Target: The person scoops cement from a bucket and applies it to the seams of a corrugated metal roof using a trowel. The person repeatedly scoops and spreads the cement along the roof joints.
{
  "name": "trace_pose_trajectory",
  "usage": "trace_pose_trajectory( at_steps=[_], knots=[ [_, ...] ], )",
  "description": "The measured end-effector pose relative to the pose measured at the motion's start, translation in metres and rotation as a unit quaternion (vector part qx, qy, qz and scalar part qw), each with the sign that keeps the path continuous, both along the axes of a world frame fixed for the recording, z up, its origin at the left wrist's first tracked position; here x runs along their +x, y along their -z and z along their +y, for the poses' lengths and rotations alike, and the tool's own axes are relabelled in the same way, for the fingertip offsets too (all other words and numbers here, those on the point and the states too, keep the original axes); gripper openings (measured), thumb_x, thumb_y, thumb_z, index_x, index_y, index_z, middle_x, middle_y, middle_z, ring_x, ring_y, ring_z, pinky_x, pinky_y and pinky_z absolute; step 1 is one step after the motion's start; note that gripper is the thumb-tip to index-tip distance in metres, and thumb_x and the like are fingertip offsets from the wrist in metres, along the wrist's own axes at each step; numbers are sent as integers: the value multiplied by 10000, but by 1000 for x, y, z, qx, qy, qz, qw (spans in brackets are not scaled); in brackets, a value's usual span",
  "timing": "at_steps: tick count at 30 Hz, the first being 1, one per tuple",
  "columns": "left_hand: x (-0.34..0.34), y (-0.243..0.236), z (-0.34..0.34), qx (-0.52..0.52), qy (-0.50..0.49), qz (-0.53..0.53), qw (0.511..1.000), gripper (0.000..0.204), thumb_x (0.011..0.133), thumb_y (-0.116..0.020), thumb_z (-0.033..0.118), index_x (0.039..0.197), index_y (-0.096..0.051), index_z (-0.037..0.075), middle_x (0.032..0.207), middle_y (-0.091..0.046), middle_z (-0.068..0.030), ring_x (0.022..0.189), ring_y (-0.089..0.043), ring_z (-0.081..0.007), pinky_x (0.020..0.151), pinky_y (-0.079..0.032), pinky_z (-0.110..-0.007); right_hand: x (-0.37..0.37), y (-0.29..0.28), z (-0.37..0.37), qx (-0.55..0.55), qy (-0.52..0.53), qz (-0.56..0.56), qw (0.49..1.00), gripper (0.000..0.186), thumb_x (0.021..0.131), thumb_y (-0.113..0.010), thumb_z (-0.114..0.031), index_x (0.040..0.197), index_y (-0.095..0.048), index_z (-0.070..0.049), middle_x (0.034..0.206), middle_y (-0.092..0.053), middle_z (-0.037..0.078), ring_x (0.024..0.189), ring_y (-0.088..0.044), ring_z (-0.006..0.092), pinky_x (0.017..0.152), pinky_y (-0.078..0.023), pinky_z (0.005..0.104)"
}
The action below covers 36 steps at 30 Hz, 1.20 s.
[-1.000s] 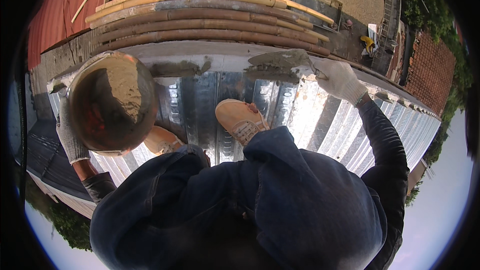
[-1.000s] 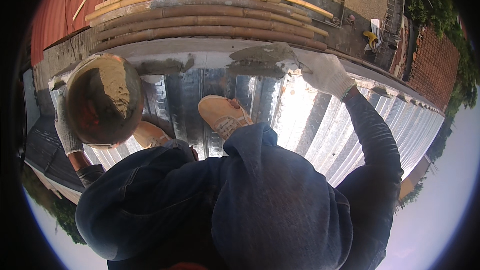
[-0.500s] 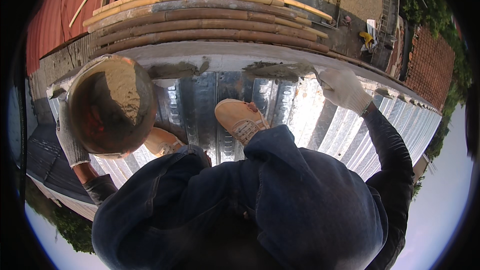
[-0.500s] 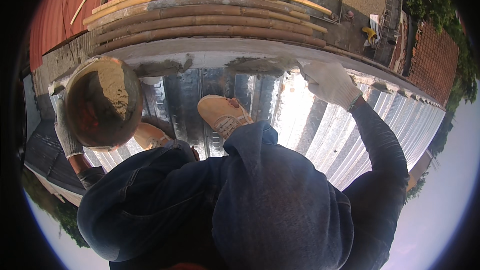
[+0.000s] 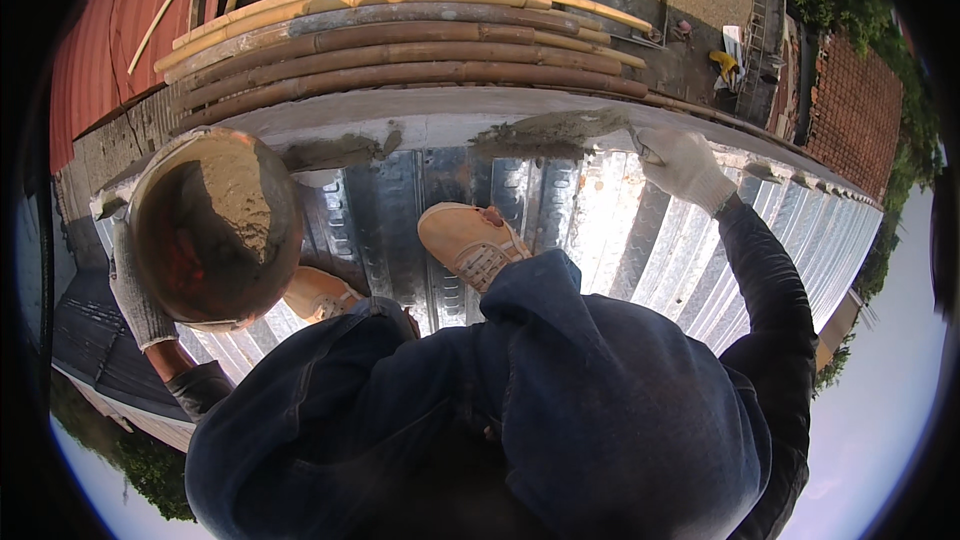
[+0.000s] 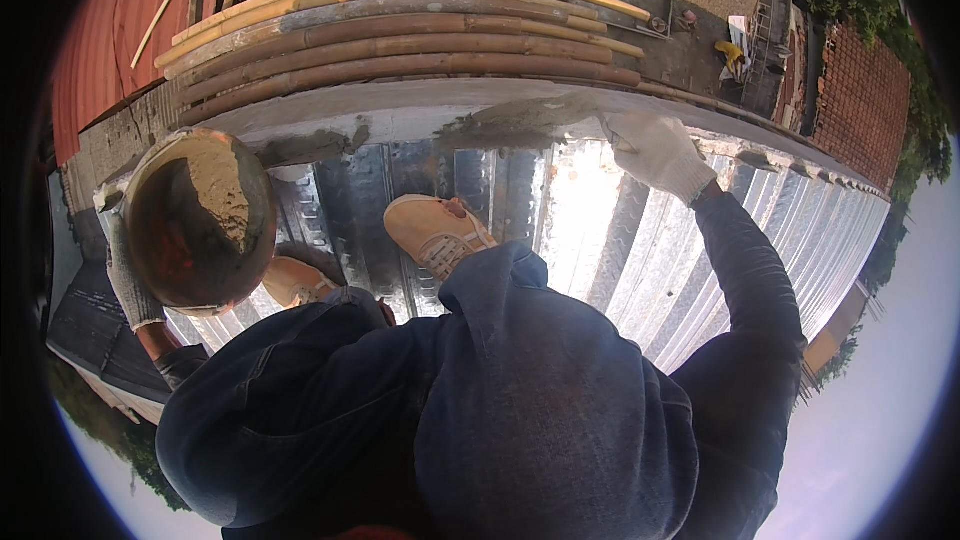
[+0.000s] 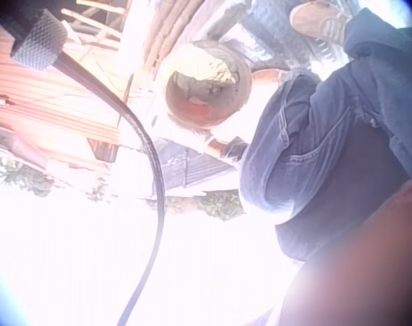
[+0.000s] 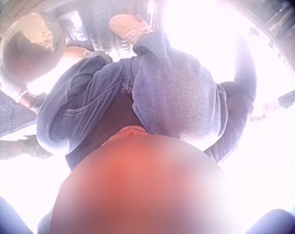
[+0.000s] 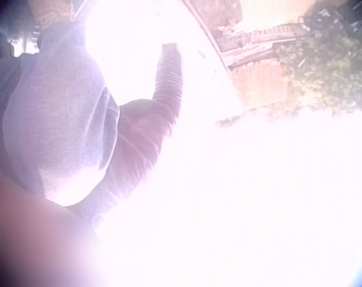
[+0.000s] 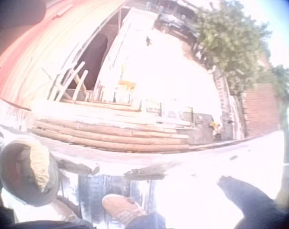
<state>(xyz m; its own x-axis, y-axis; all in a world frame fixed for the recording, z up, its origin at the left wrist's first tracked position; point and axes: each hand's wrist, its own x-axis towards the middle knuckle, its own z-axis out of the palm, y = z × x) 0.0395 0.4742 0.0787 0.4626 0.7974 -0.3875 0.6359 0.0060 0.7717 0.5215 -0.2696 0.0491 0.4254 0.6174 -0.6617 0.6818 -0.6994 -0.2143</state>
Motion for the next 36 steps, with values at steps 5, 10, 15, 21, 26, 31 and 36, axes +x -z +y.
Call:
trace_pose_trajectory(
  at_steps=[5,10,15,21,26,31,36],
  knots=[
    [1,-1,-14,71,69,63,993,476,1176,-512,74,1634,-541,-51,1575,-668,-145,1367,-687,-225,1184,-550,-370,-37,26,-17,109,-33,-45,992,249,934,-704,-171,1177,-690,-119,1048,-741,150,938,-741,404,800,-587,536],
    [3,2,-14,14,37,18,999,506,1182,-439,49,1676,-479,-51,1651,-602,-166,1466,-618,-246,1262,-486,-391,-57,3,-37,17,-59,-50,997,229,921,-775,-209,1108,-686,-113,1027,-718,120,943,-724,378,828,-582,503],
    [4,-1,-11,-23,13,-39,999,485,1177,-487,61,1649,-518,-48,1589,-652,-164,1388,-675,-240,1203,-545,-386,-49,-31,-38,94,-51,-79,991,183,868,-794,-169,948,-639,-114,920,-656,109,835,-672,386,740,-548,517],
    [28,-2,-36,78,58,4,995,377,1184,-587,155,1482,-684,-54,1344,-778,-124,1127,-777,-192,1002,-657,-347,-40,-31,-34,54,11,-81,995,167,865,-783,-191,950,-671,-102,957,-701,121,870,-726,393,786,-576,529],
    [49,-13,-61,-37,-59,-90,994,379,1174,-654,223,1433,-724,-45,1266,-803,-112,1062,-787,-169,922,-661,-319,-36,-2,-3,90,9,-48,995,127,842,-761,-141,926,-680,-90,889,-679,145,840,-704,425,770,-569,542],
    [47,-11,-70,-2,-85,-92,992,395,1165,-681,267,1393,-745,-49,1152,-824,-92,972,-780,-139,853,-654,-306,-44,-16,12,-4,-43,-34,999,128,883,-778,-198,966,-740,-109,951,-723,131,873,-739,389,809,-592,528],
    [48,-21,-70,-26,-85,-68,994,396,1168,-677,278,1383,-754,-44,1160,-821,-85,972,-775,-133,850,-651,-302,-55,-40,-10,48,-25,-70,996,96,862,-751,-148,866,-670,-97,881,-687,141,788,-697,401,735,-559,532]
  ],
)
